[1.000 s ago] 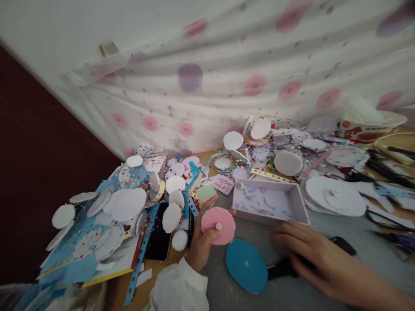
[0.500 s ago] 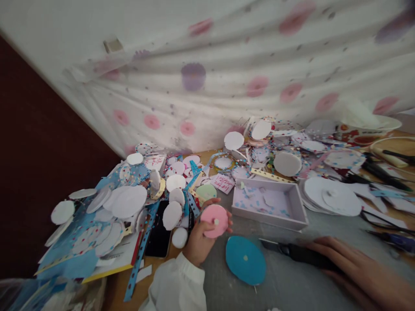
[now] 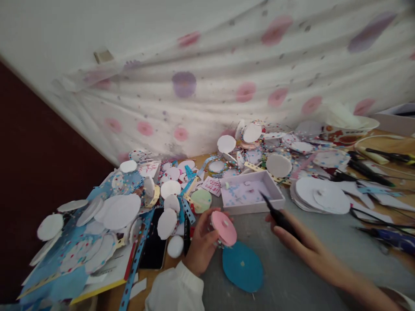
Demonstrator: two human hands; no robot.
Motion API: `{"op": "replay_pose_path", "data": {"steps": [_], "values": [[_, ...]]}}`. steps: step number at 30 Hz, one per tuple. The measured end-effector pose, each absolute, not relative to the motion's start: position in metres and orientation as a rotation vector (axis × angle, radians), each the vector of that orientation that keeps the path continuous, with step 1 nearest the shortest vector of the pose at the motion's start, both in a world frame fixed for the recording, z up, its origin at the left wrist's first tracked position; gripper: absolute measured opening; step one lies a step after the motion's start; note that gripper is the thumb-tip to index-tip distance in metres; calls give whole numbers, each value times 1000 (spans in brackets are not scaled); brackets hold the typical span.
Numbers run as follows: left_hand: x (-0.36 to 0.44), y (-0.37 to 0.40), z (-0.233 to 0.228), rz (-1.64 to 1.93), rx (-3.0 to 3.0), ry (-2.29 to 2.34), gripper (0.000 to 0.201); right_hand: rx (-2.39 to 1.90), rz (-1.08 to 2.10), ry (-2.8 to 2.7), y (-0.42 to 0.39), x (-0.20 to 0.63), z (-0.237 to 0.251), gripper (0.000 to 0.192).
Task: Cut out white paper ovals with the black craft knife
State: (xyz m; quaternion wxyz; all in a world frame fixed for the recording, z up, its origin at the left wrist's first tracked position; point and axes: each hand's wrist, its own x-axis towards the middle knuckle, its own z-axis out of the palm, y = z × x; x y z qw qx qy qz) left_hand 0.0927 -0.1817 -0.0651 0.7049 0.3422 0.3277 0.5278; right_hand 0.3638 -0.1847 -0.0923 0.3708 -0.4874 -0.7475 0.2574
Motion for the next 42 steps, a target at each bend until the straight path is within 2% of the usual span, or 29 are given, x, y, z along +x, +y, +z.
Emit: {"op": "replay_pose_path", "data": {"steps": [5, 13, 25, 30, 38, 42], "values": [[100, -184, -72, 1239, 1005, 853, 57, -1208, 600, -2097, -205, 367, -100, 37], [107, -187, -79, 1383, 1276, 801, 64, -1176, 540, -2322, -202, 362, -75, 38], [107, -194, -73, 1397, 1413, 786, 67, -1125, 752, -2488, -203, 358, -68, 31], [115, -206, -74, 1503, 1450, 927, 68, -1089, 618, -2463, -205, 354, -71, 35], [127, -218, -81, 1649, 1681, 1048, 75, -1093, 583, -2484, -209, 352, -77, 24], [128, -218, -80, 1595, 1544, 1011, 77, -1075, 570, -2484, -208, 351, -77, 18]]}}
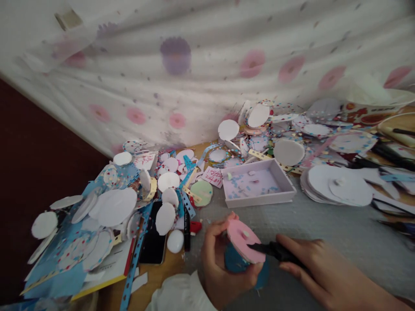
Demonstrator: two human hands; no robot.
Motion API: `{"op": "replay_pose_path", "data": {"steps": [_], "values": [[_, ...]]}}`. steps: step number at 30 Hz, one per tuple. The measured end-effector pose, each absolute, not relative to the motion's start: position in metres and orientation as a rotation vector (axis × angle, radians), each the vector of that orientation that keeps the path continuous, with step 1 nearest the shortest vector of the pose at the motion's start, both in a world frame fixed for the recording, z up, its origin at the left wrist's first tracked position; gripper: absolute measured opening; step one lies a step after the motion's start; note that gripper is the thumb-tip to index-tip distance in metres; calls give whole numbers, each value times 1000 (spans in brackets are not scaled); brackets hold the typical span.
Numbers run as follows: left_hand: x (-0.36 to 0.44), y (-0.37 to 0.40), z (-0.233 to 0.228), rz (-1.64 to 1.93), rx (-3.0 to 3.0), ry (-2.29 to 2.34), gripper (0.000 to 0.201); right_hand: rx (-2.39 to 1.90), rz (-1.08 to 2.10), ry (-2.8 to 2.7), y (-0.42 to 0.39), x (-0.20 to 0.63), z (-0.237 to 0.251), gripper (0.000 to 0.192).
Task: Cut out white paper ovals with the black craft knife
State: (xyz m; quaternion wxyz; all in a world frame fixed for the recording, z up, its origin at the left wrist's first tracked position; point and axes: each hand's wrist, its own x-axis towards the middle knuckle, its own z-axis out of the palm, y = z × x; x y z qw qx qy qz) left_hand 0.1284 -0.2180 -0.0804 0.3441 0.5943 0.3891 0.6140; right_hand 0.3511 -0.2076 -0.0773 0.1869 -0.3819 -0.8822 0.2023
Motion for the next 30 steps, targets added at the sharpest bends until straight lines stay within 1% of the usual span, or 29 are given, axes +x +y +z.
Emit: {"op": "replay_pose_path", "data": {"steps": [3, 6, 10, 12, 15, 17, 18, 21, 23, 27, 30], "values": [[127, -216, -77, 1520, 1335, 879, 65, -1047, 540, -2481, -206, 351, -78, 15], [125, -214, -71, 1377, 1142, 767, 52, -1009, 485, -2479, -206, 352, -79, 17], [122, -210, -63, 1157, 930, 753, 45, -1015, 428, -2463, -205, 352, -82, 19], [120, -208, -60, 1122, 883, 741, 49, -1031, 389, -2458, -203, 352, -82, 20], [114, -206, -60, 1093, 939, 750, 68, -1031, 313, -2463, -201, 351, -81, 20], [110, -204, -61, 1049, 983, 780, 75, -1024, 280, -2471, -200, 351, -81, 19], [108, -203, -63, 1025, 983, 775, 74, -1020, 271, -2472, -200, 352, -81, 20], [104, -200, -67, 953, 875, 670, 62, -995, 267, -2478, -203, 354, -85, 22], [104, -198, -68, 904, 766, 577, 57, -962, 254, -2483, -203, 359, -88, 23], [102, -192, -66, 845, 689, 504, 68, -952, 212, -2511, -198, 373, -94, 25], [97, -189, -64, 871, 719, 518, 68, -1067, 146, -2543, -188, 381, -96, 25]]}}
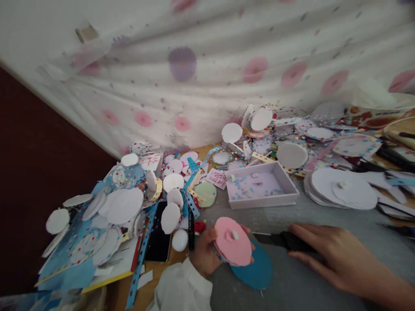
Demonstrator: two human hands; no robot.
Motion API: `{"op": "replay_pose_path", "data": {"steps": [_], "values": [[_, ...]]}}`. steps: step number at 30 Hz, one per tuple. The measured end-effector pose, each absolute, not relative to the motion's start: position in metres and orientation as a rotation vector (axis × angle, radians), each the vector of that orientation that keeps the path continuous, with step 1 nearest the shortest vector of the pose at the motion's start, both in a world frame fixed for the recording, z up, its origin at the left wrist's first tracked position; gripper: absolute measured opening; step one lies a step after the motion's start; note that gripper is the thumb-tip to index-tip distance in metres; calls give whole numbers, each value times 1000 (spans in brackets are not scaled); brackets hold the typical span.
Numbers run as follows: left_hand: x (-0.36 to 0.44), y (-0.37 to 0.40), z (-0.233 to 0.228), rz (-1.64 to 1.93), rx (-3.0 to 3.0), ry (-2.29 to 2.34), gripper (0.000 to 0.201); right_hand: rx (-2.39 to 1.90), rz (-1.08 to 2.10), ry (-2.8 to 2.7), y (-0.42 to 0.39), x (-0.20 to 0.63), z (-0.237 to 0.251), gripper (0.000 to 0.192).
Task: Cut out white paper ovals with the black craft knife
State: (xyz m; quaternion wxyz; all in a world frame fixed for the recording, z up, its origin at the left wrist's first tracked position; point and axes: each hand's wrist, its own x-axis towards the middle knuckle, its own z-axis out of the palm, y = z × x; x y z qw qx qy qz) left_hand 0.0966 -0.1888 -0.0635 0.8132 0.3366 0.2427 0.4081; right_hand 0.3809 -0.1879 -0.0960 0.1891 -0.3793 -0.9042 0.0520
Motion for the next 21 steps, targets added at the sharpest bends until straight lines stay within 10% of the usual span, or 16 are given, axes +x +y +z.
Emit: {"op": "replay_pose_path", "data": {"steps": [21], "values": [[95, -187, -61, 706, 1259, 761, 83, -701, 322, -2465, -201, 299, -50, 15]]}}
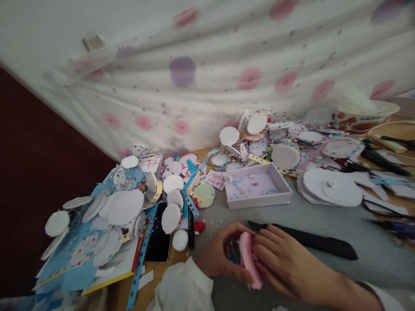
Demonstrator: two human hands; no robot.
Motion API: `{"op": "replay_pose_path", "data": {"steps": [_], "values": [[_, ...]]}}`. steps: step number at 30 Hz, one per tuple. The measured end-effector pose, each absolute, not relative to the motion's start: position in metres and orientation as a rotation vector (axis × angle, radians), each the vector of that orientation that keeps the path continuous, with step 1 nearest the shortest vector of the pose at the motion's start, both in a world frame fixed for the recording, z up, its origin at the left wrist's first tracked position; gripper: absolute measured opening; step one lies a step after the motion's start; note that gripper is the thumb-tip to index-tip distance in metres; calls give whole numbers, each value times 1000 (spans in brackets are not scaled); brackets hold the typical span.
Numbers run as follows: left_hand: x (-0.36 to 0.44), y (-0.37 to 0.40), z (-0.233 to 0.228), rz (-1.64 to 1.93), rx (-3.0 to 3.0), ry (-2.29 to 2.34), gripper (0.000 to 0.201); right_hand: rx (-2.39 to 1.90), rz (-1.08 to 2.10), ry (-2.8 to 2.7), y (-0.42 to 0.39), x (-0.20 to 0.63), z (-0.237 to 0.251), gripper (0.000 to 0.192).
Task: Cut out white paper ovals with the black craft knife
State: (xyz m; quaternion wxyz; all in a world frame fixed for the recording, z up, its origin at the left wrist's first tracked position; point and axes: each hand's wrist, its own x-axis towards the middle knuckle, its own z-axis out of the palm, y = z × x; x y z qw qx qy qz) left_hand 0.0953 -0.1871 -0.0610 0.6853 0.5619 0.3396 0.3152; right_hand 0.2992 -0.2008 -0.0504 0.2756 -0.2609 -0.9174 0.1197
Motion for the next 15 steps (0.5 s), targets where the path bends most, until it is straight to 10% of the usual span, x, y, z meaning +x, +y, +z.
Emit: {"op": "replay_pose_path", "data": {"steps": [15], "values": [[61, -197, -3, 415, 1888, 872, 68, -729, 340, -2317, -198, 337, -48, 19]]}}
